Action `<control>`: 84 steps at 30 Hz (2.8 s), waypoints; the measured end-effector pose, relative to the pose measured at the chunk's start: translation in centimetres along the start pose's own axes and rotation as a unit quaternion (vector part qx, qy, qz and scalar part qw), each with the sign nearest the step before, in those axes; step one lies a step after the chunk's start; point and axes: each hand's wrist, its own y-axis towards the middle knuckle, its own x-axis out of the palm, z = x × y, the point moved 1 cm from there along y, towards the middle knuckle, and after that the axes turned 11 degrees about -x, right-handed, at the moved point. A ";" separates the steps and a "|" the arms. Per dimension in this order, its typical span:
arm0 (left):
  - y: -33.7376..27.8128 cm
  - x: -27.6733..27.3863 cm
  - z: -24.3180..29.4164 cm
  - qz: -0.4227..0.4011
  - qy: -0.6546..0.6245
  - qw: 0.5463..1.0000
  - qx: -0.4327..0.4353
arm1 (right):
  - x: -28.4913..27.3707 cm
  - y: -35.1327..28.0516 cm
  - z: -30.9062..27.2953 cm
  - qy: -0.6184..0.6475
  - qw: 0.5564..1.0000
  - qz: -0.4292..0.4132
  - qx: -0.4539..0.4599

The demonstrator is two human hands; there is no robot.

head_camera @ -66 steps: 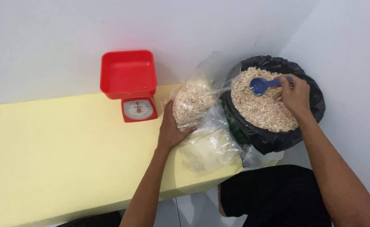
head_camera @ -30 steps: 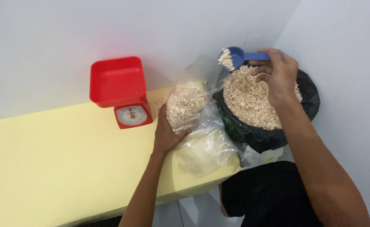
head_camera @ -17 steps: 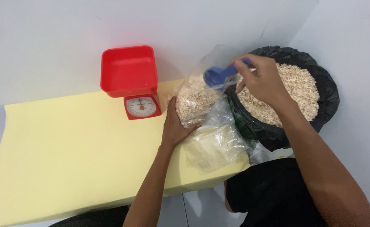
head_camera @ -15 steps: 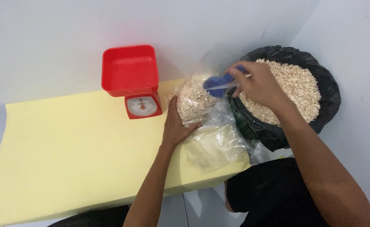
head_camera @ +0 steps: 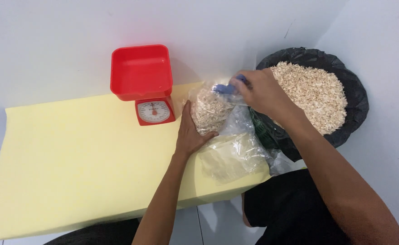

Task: The person uses a blue scoop to transfer animal feed from a large container into a plastic bag, holding the bag open with one hand while filling it.

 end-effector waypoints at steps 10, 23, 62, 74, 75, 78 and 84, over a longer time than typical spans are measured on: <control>-0.2 -0.3 0.9 -0.002 -0.009 1.000 0.006 | -0.7 -0.7 0.8 0.072 0.997 0.022 0.030; 0.2 0.7 -0.6 0.062 0.011 0.993 0.099 | -6.2 -7.2 8.4 0.251 0.887 0.327 0.210; -0.5 0.2 0.5 0.036 -0.017 0.997 0.060 | -3.1 -15.3 18.5 0.317 0.779 0.303 0.448; -0.1 0.4 -0.3 0.071 -0.004 0.991 0.112 | -6.0 -4.0 5.3 0.340 0.824 0.339 0.301; -0.1 0.4 -0.2 0.067 -0.007 0.992 0.110 | -5.6 -3.2 4.9 0.297 0.861 0.307 0.276; 0.1 0.5 -0.5 0.066 0.011 0.993 0.102 | -3.2 -1.4 3.8 0.163 0.957 0.224 0.085; 0.2 0.7 -0.9 0.066 0.023 0.993 0.098 | -2.8 0.0 1.9 0.117 0.981 0.134 0.072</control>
